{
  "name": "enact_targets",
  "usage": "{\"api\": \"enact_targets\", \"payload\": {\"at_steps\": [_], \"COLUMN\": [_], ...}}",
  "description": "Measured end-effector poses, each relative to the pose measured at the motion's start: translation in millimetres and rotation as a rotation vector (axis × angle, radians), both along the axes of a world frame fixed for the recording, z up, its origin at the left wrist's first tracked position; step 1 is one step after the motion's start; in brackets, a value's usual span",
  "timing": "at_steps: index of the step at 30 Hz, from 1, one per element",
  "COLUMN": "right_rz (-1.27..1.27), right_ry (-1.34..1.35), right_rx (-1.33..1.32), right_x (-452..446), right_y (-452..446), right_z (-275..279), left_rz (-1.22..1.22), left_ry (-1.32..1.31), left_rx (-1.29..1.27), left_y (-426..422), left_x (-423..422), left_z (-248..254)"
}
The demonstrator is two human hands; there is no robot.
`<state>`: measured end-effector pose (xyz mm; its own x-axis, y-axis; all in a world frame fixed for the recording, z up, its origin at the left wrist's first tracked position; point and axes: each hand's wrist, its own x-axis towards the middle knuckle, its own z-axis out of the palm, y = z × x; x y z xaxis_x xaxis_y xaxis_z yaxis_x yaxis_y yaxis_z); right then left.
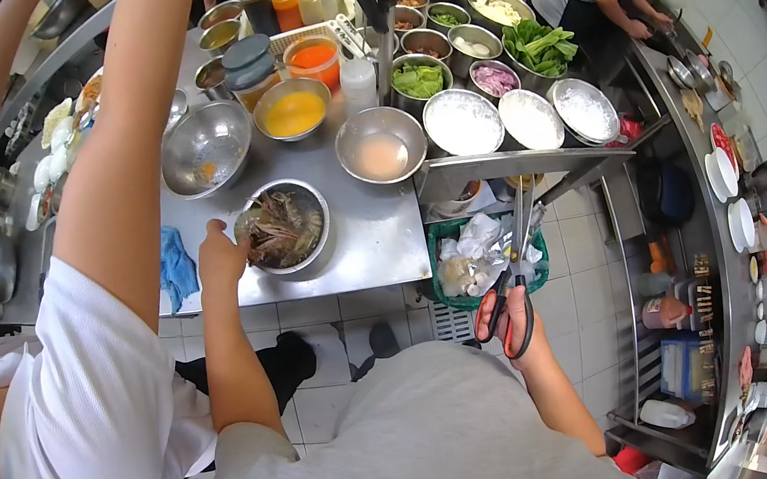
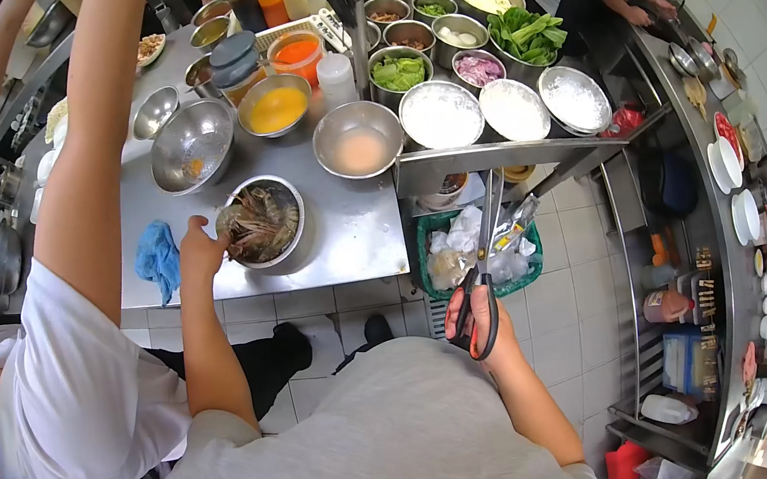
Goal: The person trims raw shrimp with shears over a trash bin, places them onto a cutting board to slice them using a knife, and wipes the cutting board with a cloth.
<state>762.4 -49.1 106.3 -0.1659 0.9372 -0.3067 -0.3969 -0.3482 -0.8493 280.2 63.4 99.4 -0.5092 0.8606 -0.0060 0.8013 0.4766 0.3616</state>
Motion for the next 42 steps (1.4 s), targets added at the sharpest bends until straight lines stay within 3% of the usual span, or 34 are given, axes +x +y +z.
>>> {"api": "enact_targets", "payload": {"at_steps": [4, 6, 7, 9, 12, 17, 19, 23, 27, 29, 31, 35, 36, 39, 42], "right_rz": [0.031, 0.054, 0.057, 0.073, 0.050, -0.030, -0.087, -0.116, -0.095, 0.029, 0.049, 0.154, 0.103, 0.143, 0.047], "right_ry": [-0.069, -0.100, -0.097, -0.053, -0.099, -0.120, -0.120, -0.057, -0.111, -0.232, -0.170, -0.134, -0.144, -0.223, -0.233], "right_rx": [0.034, 0.043, 0.052, 0.090, 0.089, 0.062, 0.087, 0.088, -0.004, -0.118, -0.095, -0.108, -0.048, -0.098, -0.011], "right_x": [14, 25, 31, 44, 60, 94, 106, 132, 157, 164, 163, 169, 165, 176, 174], "right_y": [3, 4, 5, 5, -4, -15, -17, -24, -30, -30, -33, -41, -45, -58, -68], "right_z": [12, 17, 17, 14, 21, 19, 15, 10, -9, 3, -10, 34, 20, 37, -7], "left_rz": [-0.106, -0.525, -0.520, -0.492, -0.521, -0.495, -0.518, -0.448, -0.579, -0.612, -0.696, -0.921, -0.942, -0.958, -0.766], "left_ry": [0.151, 0.321, 0.325, 0.310, 0.396, 0.378, 0.126, -0.414, -0.441, -0.648, -0.649, -0.738, -0.757, -0.806, -1.167], "left_rx": [0.054, 0.043, 0.050, -0.266, -0.283, -0.343, -0.214, -0.211, -0.157, -0.192, -0.141, 0.010, 0.025, 0.109, 0.109], "left_y": [17, 34, 42, 59, 76, 66, 52, 58, 46, 51, 52, 64, 64, 60, 61], "left_x": [1, 3, 3, 5, -16, 1, 8, -7, 107, 173, 248, 381, 409, 470, 493], "left_z": [-1, -5, -7, -13, -34, 30, 60, 45, 89, 85, 77, 44, 47, 59, 69]}}
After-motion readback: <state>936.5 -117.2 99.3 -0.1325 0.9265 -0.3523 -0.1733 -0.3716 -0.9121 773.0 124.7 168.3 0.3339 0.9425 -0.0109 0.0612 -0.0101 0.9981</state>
